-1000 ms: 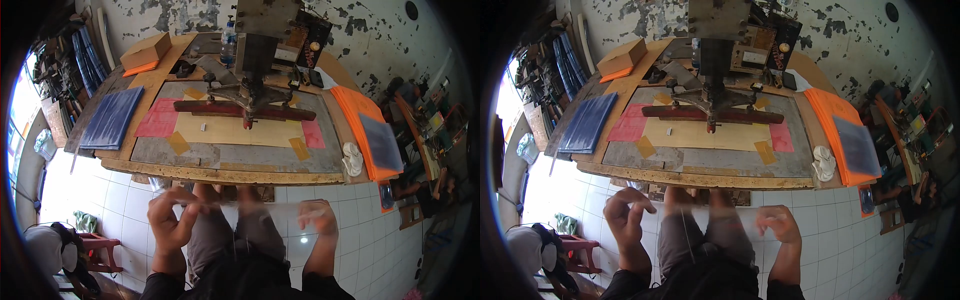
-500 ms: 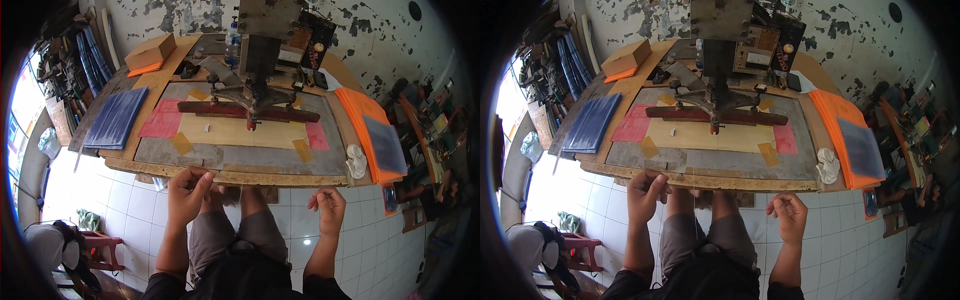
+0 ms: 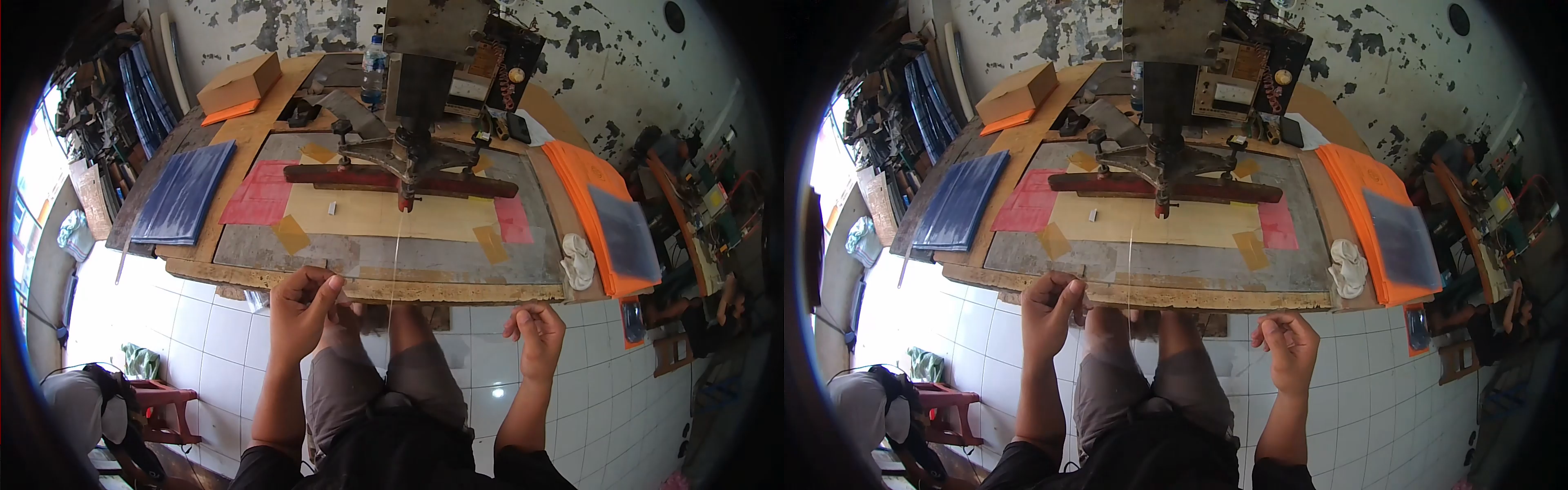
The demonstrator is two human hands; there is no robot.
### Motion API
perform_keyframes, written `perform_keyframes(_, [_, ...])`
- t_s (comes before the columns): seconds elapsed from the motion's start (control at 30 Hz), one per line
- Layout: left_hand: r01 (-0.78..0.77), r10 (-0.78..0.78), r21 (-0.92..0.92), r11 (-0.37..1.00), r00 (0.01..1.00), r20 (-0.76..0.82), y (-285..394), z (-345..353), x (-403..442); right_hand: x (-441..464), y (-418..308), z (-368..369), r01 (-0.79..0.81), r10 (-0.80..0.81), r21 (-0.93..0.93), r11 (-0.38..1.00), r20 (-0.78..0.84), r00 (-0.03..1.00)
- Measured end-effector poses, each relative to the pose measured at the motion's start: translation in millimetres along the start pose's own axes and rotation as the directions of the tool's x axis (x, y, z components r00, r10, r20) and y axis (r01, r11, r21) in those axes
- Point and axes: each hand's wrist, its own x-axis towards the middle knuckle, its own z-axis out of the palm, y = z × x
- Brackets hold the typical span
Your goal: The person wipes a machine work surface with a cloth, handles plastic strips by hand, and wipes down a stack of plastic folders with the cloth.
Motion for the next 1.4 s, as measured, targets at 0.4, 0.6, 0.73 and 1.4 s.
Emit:
perform_keyframes(0.4, [0.013,-0.012,0.030,0.999,1.000,-0.025,-12.2,-5.7,6.4,6.2,11.6,7.6,-0.007,0.008,-0.051,0.999,0.020,1.000])
perform_keyframes(0.6, [0.000,0.038,0.369,0.929,0.995,-0.097,-22.1,2.0,20.9,23.8,12.1,26.5,-0.099,0.097,-0.149,0.984,-0.018,0.995])
perform_keyframes(0.73, [-0.058,0.059,0.649,0.759,0.998,0.019,-31.5,-0.1,38.9,43.7,32.5,18.2,-0.160,0.190,-0.303,0.939,0.074,0.979])
perform_keyframes(1.4, [-0.670,0.214,0.619,0.409,0.730,0.649,-67.7,-40.9,145.5,177.1,95.6,26.1,0.477,-0.265,-0.680,0.558,0.399,0.878])
